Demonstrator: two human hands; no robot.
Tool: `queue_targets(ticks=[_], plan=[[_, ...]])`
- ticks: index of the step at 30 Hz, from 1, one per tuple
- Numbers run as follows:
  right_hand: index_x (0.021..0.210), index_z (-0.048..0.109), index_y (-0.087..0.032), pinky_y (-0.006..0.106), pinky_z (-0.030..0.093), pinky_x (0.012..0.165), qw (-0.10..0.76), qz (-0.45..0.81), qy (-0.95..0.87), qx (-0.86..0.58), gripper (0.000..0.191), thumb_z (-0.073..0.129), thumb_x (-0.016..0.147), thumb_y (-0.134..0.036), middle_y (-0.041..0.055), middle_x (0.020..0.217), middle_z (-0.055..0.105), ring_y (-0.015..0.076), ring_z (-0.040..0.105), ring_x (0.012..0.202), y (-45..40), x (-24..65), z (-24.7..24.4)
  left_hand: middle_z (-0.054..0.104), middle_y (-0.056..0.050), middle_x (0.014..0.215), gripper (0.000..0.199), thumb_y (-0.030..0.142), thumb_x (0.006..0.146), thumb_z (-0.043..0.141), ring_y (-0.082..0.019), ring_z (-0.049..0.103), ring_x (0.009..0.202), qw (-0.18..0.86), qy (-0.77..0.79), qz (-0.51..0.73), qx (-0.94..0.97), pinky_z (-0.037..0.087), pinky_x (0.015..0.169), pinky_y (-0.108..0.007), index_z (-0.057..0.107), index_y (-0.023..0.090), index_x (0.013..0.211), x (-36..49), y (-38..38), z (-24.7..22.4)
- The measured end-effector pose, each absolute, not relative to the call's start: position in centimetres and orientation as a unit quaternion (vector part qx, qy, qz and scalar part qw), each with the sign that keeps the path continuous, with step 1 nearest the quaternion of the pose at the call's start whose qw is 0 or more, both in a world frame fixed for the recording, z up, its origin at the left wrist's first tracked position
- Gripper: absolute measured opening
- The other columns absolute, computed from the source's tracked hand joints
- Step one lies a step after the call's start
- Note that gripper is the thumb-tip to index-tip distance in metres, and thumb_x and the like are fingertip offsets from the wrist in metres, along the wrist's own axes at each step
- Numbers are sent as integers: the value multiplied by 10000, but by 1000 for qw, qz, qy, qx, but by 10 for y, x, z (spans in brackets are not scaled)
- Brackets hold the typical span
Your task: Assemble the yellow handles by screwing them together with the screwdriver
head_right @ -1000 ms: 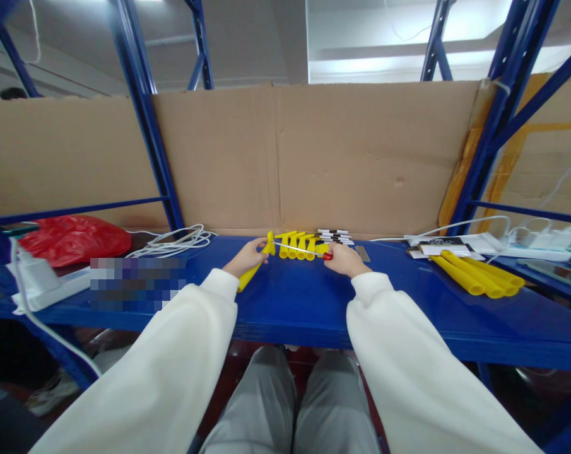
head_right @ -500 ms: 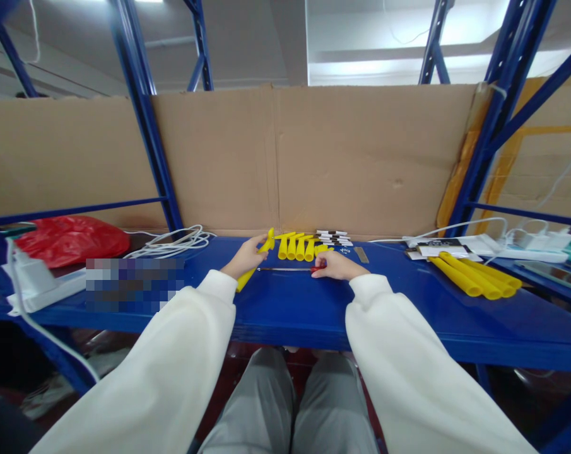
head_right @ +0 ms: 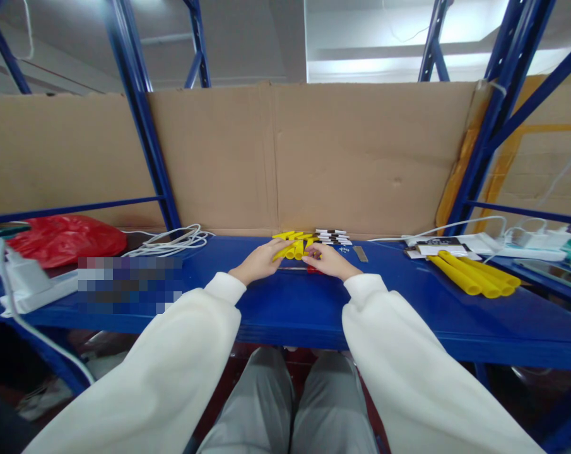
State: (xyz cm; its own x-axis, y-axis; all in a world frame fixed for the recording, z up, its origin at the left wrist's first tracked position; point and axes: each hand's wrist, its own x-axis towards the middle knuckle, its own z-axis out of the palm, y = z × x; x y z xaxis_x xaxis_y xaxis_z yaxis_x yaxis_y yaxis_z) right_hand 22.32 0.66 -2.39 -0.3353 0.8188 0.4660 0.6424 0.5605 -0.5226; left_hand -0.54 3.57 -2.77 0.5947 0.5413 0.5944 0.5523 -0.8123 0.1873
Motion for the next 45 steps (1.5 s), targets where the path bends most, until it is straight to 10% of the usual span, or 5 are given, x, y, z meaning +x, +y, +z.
queue_targets(ticks=[45], plan=[[668,600,-201,266,470,603,500,217,-751,-373,163,670,697,-345,-4,633,615,149,566,617,17,217,-19,587,-96,1409,557,36,850,432,-210,568,1290,96,-234,-348,-903,453,1105,-403,546,212,1366,6,27,-28]])
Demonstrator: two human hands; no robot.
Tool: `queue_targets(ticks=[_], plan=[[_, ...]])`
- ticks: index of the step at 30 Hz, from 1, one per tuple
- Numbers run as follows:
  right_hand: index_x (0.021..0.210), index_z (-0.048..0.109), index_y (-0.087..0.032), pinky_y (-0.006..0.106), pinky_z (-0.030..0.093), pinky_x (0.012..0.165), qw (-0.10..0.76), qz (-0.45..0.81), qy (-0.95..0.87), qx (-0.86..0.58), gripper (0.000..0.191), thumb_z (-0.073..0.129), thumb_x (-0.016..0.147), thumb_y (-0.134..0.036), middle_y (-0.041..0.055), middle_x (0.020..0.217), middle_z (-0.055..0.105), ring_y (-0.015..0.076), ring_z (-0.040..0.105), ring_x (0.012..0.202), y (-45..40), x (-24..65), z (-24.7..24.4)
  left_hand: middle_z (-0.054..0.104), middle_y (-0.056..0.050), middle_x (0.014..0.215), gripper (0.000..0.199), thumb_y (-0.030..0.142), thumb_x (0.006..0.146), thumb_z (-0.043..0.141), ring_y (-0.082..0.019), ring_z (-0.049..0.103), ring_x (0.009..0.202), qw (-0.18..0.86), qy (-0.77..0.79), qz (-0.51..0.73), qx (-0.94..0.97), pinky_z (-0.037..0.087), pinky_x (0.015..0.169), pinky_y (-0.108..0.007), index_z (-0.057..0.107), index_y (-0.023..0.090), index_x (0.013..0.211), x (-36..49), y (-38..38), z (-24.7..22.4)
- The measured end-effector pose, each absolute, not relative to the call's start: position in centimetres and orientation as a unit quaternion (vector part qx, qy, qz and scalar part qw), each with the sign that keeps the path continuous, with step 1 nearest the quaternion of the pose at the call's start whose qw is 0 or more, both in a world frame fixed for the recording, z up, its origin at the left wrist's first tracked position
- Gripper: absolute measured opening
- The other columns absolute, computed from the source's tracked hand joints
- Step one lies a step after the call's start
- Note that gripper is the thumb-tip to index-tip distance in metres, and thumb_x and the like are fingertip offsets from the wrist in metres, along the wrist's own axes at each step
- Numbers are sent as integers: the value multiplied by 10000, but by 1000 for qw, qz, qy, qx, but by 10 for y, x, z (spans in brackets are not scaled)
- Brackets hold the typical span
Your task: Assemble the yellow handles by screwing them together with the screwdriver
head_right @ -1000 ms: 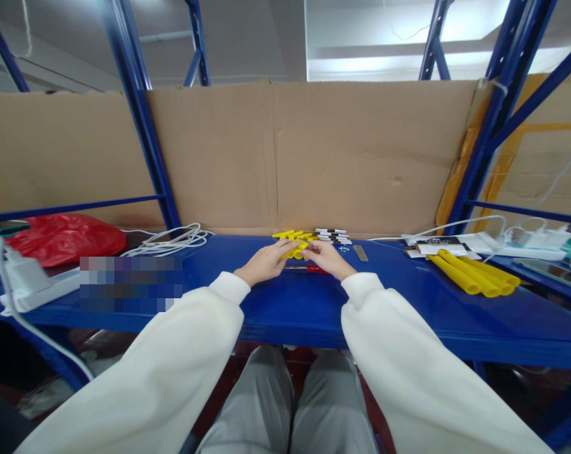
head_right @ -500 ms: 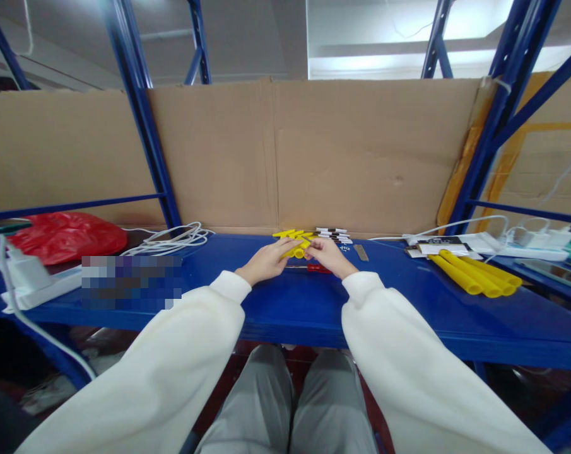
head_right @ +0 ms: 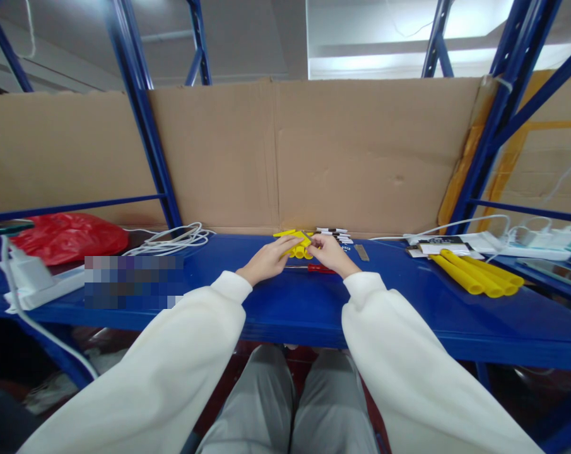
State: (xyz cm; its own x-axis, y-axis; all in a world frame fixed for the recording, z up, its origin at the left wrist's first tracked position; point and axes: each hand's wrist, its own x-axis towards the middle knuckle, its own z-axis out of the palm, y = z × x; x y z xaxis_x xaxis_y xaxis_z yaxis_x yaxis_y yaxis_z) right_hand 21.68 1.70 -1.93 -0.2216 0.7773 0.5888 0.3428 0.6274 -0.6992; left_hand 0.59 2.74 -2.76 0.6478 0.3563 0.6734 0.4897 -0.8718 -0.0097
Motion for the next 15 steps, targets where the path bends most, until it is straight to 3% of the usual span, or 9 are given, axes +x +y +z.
queue_targets(ticks=[15], plan=[[607,506,-206,256,415,601,503,76,-769,-387,228,587,770,-345,-19,583,542,133,500,606,12,214,-13,584,-84,1411,619,-1,808,445,-197,566,1285,63,-210,-393,-893,426,1130,-405,554,230,1372,8,33,-30]])
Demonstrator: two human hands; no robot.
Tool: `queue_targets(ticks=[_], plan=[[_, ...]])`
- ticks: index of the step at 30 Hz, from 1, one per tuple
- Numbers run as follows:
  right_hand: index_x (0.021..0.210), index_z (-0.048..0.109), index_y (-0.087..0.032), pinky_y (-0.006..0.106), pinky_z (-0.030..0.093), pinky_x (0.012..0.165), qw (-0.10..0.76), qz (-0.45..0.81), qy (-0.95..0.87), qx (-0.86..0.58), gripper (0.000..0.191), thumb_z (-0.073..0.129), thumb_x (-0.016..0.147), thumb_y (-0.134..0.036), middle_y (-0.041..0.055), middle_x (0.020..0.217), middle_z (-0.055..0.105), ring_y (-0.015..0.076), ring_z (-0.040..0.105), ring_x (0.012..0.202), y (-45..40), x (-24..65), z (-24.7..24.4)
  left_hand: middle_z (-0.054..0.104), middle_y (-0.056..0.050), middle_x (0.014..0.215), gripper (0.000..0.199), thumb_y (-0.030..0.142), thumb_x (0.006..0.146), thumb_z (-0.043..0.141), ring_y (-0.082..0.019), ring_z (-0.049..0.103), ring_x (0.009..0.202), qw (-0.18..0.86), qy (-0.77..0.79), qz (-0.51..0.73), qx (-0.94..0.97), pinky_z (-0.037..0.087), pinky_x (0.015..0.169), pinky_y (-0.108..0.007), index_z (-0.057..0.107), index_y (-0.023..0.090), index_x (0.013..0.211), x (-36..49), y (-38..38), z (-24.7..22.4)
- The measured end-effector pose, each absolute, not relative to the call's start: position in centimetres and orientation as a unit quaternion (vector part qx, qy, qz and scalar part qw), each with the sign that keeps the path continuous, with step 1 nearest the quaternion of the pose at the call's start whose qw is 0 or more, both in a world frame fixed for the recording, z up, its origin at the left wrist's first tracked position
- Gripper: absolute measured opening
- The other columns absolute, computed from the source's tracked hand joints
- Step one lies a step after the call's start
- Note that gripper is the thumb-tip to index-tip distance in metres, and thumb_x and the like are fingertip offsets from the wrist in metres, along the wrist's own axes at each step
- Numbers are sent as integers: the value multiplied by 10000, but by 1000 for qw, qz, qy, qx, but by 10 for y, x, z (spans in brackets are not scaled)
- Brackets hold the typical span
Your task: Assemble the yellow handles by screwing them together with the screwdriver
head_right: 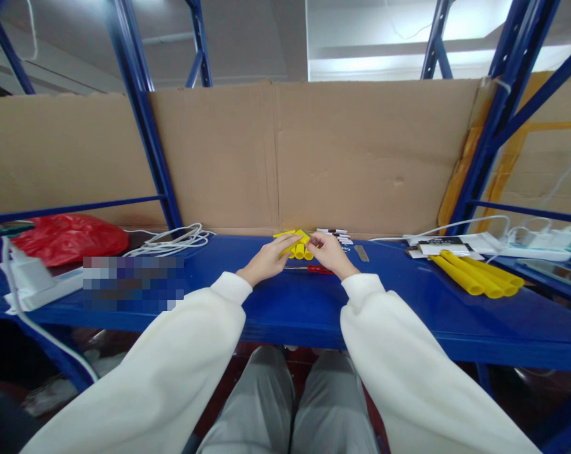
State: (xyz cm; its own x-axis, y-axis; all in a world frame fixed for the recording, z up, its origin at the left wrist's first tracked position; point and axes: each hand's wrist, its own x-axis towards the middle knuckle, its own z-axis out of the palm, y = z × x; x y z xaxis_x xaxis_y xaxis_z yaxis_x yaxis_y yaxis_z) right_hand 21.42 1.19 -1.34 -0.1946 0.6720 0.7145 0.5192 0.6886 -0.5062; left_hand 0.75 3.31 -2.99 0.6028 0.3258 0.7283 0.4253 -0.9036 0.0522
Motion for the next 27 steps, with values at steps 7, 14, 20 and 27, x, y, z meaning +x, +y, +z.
queue_targets(ticks=[7,14,20,27], plan=[[741,648,-191,285,489,693,473,-24,-784,-402,124,554,802,-244,47,747,707,168,624,676,10,217,-16,613,-101,1377,601,36,821,480,-212,565,1288,30,-259,-475,-840,432,1121,-401,533,190,1400,4,43,-29],[828,739,-174,279,492,719,368,-77,-680,-629,175,566,826,-198,102,836,760,215,696,782,25,261,-7,633,-87,1357,580,51,819,508,-211,581,1264,23,-278,-519,-808,437,1120,-391,557,187,1380,0,48,-31],[841,771,-183,299,491,775,196,-74,-607,-767,216,557,832,-160,138,935,764,257,704,942,35,297,-8,657,-113,1307,534,79,826,536,-237,615,1219,0,-277,-542,-793,463,1095,-445,582,169,1350,-2,53,-33],[922,760,-173,357,483,875,106,-75,-630,-766,257,517,845,-140,159,981,751,276,688,1027,33,287,-13,648,-104,1322,535,91,836,554,-241,595,1249,-22,-281,-537,-795,443,1112,-449,577,190,1361,-3,54,-34]])
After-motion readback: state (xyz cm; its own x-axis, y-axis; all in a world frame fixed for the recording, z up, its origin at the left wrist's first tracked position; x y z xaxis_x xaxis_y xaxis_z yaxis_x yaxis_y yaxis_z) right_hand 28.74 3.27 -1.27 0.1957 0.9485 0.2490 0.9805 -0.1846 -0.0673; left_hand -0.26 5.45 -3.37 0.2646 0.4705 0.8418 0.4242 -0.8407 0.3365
